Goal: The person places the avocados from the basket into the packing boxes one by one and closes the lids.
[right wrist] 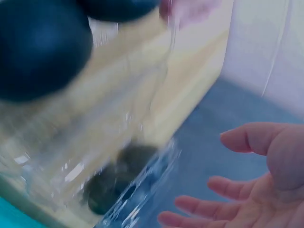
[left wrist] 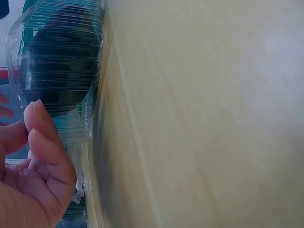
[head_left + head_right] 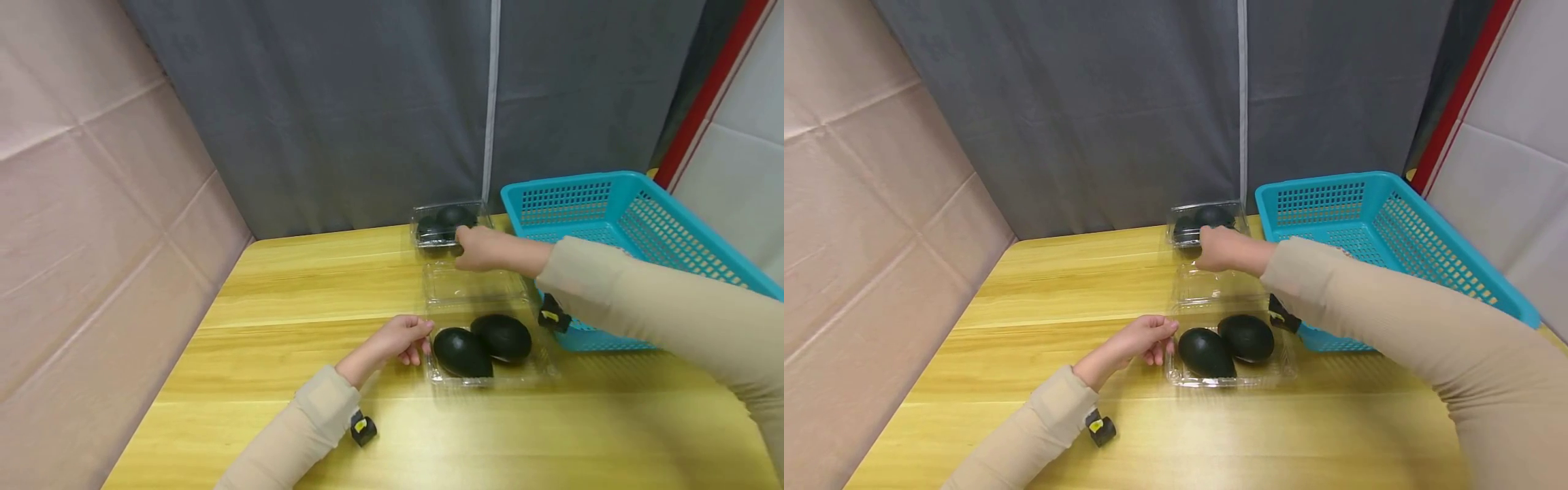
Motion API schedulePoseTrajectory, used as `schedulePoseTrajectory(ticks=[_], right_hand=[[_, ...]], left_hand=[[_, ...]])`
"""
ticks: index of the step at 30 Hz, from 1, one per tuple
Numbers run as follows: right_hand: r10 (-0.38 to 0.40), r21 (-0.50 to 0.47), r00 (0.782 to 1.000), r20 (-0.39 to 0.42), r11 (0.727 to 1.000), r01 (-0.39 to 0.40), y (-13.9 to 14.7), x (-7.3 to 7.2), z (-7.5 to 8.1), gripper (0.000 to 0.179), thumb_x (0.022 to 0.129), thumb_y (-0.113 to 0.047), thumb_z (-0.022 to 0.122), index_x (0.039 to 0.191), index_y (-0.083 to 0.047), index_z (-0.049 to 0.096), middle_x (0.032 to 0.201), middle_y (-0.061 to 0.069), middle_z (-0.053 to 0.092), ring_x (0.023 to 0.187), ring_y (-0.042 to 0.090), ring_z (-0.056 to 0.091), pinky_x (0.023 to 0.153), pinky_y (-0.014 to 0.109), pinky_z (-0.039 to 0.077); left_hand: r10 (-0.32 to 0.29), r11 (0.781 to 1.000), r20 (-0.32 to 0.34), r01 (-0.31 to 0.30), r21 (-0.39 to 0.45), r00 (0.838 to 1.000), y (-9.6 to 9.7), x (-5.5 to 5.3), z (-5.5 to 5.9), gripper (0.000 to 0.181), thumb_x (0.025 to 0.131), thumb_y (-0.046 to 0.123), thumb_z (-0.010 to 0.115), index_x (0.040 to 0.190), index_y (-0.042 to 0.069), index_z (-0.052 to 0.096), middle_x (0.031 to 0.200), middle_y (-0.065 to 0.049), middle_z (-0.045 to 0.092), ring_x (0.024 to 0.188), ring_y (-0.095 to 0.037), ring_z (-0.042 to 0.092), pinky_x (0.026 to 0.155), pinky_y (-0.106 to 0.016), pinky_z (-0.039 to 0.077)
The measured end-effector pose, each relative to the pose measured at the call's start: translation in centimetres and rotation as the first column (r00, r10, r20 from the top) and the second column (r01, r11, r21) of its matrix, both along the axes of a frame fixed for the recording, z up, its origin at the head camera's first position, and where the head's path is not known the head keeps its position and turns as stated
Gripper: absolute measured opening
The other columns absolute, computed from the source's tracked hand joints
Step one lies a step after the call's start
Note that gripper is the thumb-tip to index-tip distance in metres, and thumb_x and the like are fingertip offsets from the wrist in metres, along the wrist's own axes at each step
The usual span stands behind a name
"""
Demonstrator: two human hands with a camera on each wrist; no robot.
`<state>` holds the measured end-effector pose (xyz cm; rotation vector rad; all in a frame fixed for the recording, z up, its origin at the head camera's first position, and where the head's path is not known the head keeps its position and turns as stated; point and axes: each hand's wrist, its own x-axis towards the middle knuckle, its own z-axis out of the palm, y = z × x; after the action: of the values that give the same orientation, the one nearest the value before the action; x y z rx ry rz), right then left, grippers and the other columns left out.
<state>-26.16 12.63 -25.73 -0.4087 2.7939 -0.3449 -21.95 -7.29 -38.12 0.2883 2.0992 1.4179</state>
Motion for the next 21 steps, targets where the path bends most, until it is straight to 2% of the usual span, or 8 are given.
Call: schedulePoseTrajectory(ticks=[4,7,10,11,15,16,18,21], right_hand=[[-0.009,0.07,0.999,0.039,0.998,0.006,0.6,-3.5,-0.5,0.043,0.086,-0.017,0.044,0.12,0.01,0.045,0.119,0.025,0.051,0.086,0.028,0.05,0.073,0.037,0.042],[-0.062,0.072,0.987,0.151,0.996,0.052,1.3,-5.3,-1.0,0.047,0.088,-0.021,0.043,0.126,0.007,0.042,0.124,0.026,0.048,0.083,0.029,0.05,0.071,0.037,0.044],[-0.128,0.024,0.952,0.278,0.992,0.126,2.2,-6.2,-1.3,0.057,0.091,-0.025,0.044,0.138,0.005,0.03,0.131,0.03,0.04,0.094,0.038,0.054,0.076,0.042,0.047],[-0.142,0.004,0.941,0.308,0.989,0.148,2.5,-6.2,-1.3,0.057,0.092,-0.026,0.044,0.138,0.004,0.029,0.132,0.032,0.039,0.103,0.042,0.051,0.08,0.044,0.047],[-0.168,-0.039,0.912,0.374,0.98,0.197,3.2,-7.1,-2.1,0.058,0.093,-0.028,0.043,0.14,0.004,0.028,0.138,0.032,0.03,0.119,0.045,0.04,0.092,0.046,0.042],[-0.165,-0.05,0.904,0.395,0.978,0.201,3.6,-8.0,-3.0,0.06,0.093,-0.03,0.044,0.14,0.004,0.027,0.141,0.031,0.027,0.123,0.044,0.037,0.095,0.046,0.041],[-0.145,-0.057,0.894,0.425,0.981,0.186,5.1,-11.8,-6.6,0.063,0.093,-0.033,0.043,0.141,0.004,0.026,0.144,0.029,0.023,0.129,0.044,0.029,0.101,0.048,0.034],[-0.113,-0.11,0.876,0.468,0.977,0.184,8.3,-20.4,-14.8,0.071,0.091,-0.042,0.046,0.142,0.001,0.024,0.147,0.026,0.019,0.132,0.043,0.022,0.104,0.051,0.029]], left_hand=[[-0.005,1.0,0.002,0.005,0.0,1.0,0.0,0.1,0.1,0.029,0.096,0.032,0.047,0.084,0.007,0.056,0.064,0.003,0.057,0.041,-0.005,0.047,0.039,-0.015,0.037],[0.008,1.0,0.008,-0.008,-0.008,1.0,0.2,0.1,0.0,0.029,0.096,0.031,0.047,0.084,0.006,0.056,0.064,0.002,0.057,0.041,-0.006,0.047,0.039,-0.015,0.037],[0.015,1.0,0.004,-0.015,-0.019,1.0,0.3,0.1,-0.1,0.03,0.096,0.03,0.047,0.084,0.004,0.056,0.064,0.0,0.058,0.04,-0.006,0.047,0.039,-0.015,0.037],[0.016,1.0,0.001,-0.016,-0.02,1.0,0.3,0.1,-0.1,0.03,0.096,0.03,0.047,0.084,0.004,0.056,0.064,0.0,0.058,0.04,-0.006,0.047,0.038,-0.015,0.037],[0.017,1.0,-0.004,-0.017,-0.018,1.0,0.3,0.1,-0.1,0.029,0.096,0.029,0.047,0.084,0.004,0.056,0.064,0.0,0.057,0.04,-0.006,0.046,0.038,-0.016,0.036],[0.017,1.0,-0.007,-0.017,-0.018,1.0,0.3,0.1,-0.1,0.03,0.096,0.03,0.048,0.084,0.004,0.056,0.064,0.001,0.057,0.04,-0.006,0.046,0.039,-0.016,0.036],[0.015,1.0,-0.01,-0.015,-0.022,1.0,0.3,0.1,0.0,0.03,0.095,0.03,0.048,0.085,0.003,0.056,0.064,0.001,0.057,0.041,-0.006,0.046,0.039,-0.016,0.036],[0.016,1.0,-0.009,-0.016,-0.022,1.0,0.3,0.1,0.0,0.031,0.095,0.031,0.048,0.084,0.003,0.056,0.064,0.001,0.057,0.041,-0.006,0.047,0.039,-0.016,0.036]])
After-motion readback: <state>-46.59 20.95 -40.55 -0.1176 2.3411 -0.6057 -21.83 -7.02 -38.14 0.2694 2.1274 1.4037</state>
